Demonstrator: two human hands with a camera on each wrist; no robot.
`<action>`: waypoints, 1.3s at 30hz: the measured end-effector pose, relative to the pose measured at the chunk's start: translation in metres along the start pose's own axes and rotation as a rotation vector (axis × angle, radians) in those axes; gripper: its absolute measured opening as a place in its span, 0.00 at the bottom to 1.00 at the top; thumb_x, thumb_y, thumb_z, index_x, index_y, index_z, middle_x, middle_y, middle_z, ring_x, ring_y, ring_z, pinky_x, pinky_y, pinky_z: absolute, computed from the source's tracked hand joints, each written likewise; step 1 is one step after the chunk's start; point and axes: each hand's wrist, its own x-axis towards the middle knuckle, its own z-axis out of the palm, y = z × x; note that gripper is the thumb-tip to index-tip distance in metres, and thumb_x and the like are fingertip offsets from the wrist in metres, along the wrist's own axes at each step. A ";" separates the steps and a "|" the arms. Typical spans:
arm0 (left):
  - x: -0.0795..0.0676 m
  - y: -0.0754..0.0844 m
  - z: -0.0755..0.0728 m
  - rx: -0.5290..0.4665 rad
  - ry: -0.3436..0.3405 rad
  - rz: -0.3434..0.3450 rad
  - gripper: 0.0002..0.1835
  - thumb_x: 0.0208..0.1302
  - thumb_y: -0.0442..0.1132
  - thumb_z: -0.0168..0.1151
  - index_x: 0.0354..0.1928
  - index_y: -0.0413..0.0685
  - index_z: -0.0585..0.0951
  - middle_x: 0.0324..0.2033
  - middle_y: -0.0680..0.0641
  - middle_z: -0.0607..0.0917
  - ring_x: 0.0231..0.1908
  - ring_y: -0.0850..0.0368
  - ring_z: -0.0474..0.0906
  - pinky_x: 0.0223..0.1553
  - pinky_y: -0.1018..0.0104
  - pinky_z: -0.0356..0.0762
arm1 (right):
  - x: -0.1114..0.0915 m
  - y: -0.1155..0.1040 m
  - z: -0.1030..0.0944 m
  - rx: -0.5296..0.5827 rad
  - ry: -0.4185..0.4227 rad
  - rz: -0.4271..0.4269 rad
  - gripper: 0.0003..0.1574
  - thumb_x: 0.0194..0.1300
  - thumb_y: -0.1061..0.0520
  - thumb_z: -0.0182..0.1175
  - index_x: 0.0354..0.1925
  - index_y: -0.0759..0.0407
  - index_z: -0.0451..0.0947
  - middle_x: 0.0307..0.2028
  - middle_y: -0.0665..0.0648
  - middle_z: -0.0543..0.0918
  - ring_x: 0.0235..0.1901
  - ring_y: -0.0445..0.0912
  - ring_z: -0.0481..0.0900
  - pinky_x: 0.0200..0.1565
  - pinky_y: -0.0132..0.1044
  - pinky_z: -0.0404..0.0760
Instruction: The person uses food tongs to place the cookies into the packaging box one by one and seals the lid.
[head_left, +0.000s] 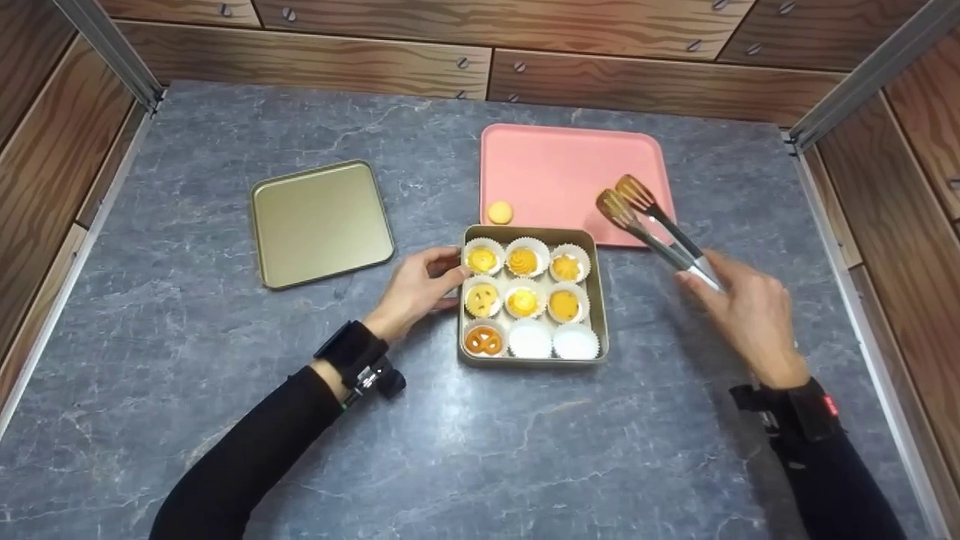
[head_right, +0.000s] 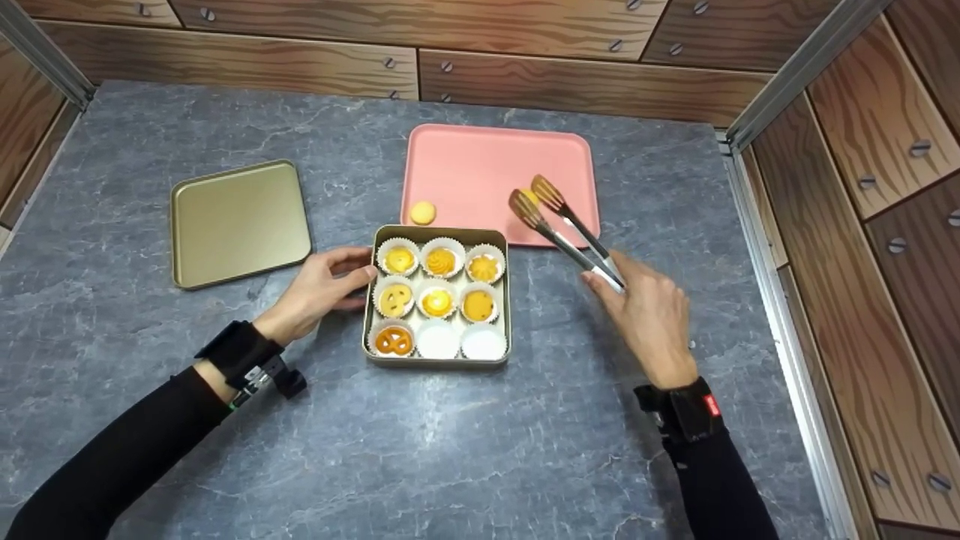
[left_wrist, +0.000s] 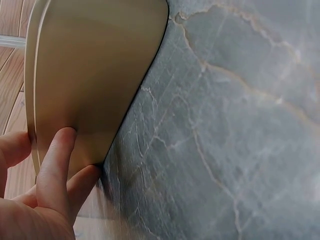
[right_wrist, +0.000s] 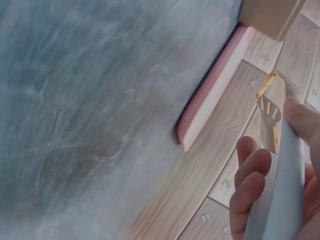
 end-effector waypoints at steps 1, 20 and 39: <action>0.000 0.000 0.000 0.000 0.002 0.000 0.29 0.71 0.34 0.66 0.72 0.41 0.72 0.63 0.39 0.79 0.56 0.45 0.82 0.49 0.61 0.91 | -0.001 -0.002 -0.001 0.002 0.003 -0.011 0.28 0.63 0.51 0.75 0.57 0.62 0.85 0.33 0.69 0.87 0.23 0.62 0.80 0.23 0.60 0.74; 0.000 0.002 0.001 -0.012 0.010 0.005 0.30 0.71 0.35 0.67 0.72 0.40 0.71 0.63 0.39 0.78 0.55 0.46 0.83 0.49 0.61 0.91 | -0.017 -0.032 -0.012 0.133 -0.131 -0.131 0.29 0.54 0.57 0.80 0.54 0.64 0.86 0.45 0.70 0.88 0.36 0.66 0.88 0.34 0.62 0.88; 0.000 -0.001 -0.001 -0.008 -0.004 -0.002 0.30 0.70 0.35 0.67 0.72 0.40 0.71 0.64 0.38 0.78 0.57 0.44 0.82 0.49 0.61 0.90 | -0.027 -0.036 -0.019 0.183 -0.302 -0.285 0.32 0.52 0.56 0.81 0.57 0.57 0.86 0.43 0.56 0.91 0.32 0.47 0.87 0.31 0.38 0.88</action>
